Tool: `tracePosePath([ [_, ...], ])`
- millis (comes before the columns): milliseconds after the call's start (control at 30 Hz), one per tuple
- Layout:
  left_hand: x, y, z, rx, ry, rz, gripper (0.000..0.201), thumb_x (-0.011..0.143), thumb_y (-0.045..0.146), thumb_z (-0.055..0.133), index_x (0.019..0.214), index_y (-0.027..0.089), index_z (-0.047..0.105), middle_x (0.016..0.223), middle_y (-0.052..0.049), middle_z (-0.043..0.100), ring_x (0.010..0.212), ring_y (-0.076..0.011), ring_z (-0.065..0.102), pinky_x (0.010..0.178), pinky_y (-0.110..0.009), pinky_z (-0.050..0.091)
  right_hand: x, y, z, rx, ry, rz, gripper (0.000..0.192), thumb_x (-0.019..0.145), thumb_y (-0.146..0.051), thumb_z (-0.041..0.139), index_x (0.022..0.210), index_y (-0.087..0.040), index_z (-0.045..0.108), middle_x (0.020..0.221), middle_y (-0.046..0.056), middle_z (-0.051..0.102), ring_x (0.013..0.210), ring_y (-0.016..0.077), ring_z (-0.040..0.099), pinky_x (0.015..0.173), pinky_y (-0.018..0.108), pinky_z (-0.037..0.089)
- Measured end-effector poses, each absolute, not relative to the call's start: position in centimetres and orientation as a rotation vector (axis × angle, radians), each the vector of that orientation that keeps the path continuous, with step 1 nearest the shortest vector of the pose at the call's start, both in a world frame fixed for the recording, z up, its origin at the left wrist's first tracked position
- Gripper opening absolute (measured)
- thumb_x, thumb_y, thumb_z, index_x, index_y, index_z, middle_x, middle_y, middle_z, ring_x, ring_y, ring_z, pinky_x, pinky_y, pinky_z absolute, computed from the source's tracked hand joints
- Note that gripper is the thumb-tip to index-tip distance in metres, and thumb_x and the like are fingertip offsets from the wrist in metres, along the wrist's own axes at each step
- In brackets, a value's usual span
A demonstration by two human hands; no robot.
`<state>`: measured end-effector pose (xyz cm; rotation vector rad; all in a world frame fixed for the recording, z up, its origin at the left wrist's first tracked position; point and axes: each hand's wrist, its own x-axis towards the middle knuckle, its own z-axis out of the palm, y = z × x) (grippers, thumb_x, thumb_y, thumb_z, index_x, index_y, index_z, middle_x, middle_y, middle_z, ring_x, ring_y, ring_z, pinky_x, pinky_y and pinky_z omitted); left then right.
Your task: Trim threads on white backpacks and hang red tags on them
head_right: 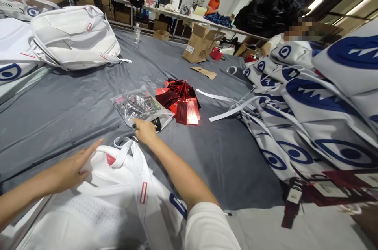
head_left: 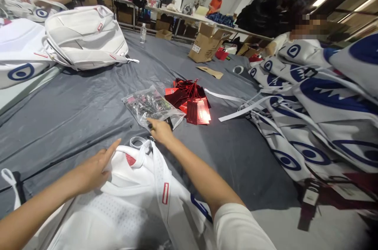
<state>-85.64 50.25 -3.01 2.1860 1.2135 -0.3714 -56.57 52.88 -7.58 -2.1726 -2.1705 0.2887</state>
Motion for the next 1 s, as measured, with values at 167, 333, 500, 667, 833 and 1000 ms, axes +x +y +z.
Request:
tracePosePath([
  [167, -85.2, 50.1, -1.9, 2.197, 1.217, -0.373, 0.092, 0.083, 0.013, 0.048, 0.161, 0.023, 0.0, 0.135, -0.016, 0.056, 0.115, -0.027, 0.063, 0.096, -0.037, 0.049, -50.6, 49.3, -7.3, -2.476, -1.853, 0.0, 0.043, 0.092, -0.013, 0.042, 0.13, -0.017, 0.062, 0.126, 0.013, 0.066, 0.111, 0.024, 0.063, 0.095, 0.034, 0.046],
  [333, -84.9, 50.0, -1.6, 2.161, 1.234, -0.373, 0.093, 0.083, 0.014, 0.048, 0.161, 0.023, -0.002, 0.136, -0.017, 0.055, 0.112, -0.0278, 0.064, 0.096, -0.039, 0.048, -49.1, 50.4, -10.1, -2.34, -2.126, 0.103, 0.036, 0.09, -0.022, 0.059, 0.125, -0.019, 0.065, 0.135, 0.012, 0.061, 0.119, 0.0228, 0.058, 0.096, 0.029, 0.044],
  [500, -85.2, 49.9, -1.9, 2.208, 1.228, -0.315, 0.095, 0.081, 0.013, 0.049, 0.16, 0.028, -0.001, 0.137, -0.014, 0.055, 0.117, -0.0268, 0.063, 0.098, -0.038, 0.047, -51.2, 52.2, -11.5, -2.221, -2.285, 0.15, 0.025, 0.093, -0.02, 0.054, 0.111, -0.01, 0.069, 0.113, 0.019, 0.069, 0.107, 0.0262, 0.061, 0.093, 0.034, 0.042],
  [667, -85.5, 50.2, -2.4, 2.236, 1.213, -0.244, 0.095, 0.077, 0.017, 0.053, 0.16, 0.027, 0.007, 0.126, -0.012, 0.064, 0.108, -0.0264, 0.067, 0.092, -0.035, 0.05, -52.4, 50.5, -12.0, -2.188, -2.197, 0.141, 0.027, 0.094, -0.012, 0.045, 0.102, -0.01, 0.07, 0.11, 0.021, 0.069, 0.107, 0.0251, 0.058, 0.091, 0.033, 0.04],
  [833, -85.1, 50.1, -1.6, 2.233, 1.227, -0.344, 0.095, 0.081, 0.015, 0.052, 0.16, 0.028, 0.001, 0.134, -0.015, 0.058, 0.113, -0.0266, 0.065, 0.093, -0.035, 0.05, -51.7, 48.2, -9.6, -2.174, -1.815, 0.183, 0.023, 0.085, -0.012, 0.049, 0.091, -0.016, 0.071, 0.097, 0.011, 0.072, 0.094, 0.0218, 0.061, 0.079, 0.029, 0.043],
  [1000, -84.9, 50.0, -1.5, 2.279, 1.239, -0.298, 0.096, 0.079, 0.016, 0.056, 0.161, 0.026, 0.006, 0.13, -0.015, 0.062, 0.108, -0.027, 0.067, 0.086, -0.032, 0.052, -52.6, 44.9, -4.3, -2.04, -1.502, 0.274, 0.04, 0.09, -0.044, 0.043, 0.096, -0.012, 0.068, 0.075, 0.005, 0.066, 0.062, 0.0164, 0.056, 0.058, 0.027, 0.045],
])
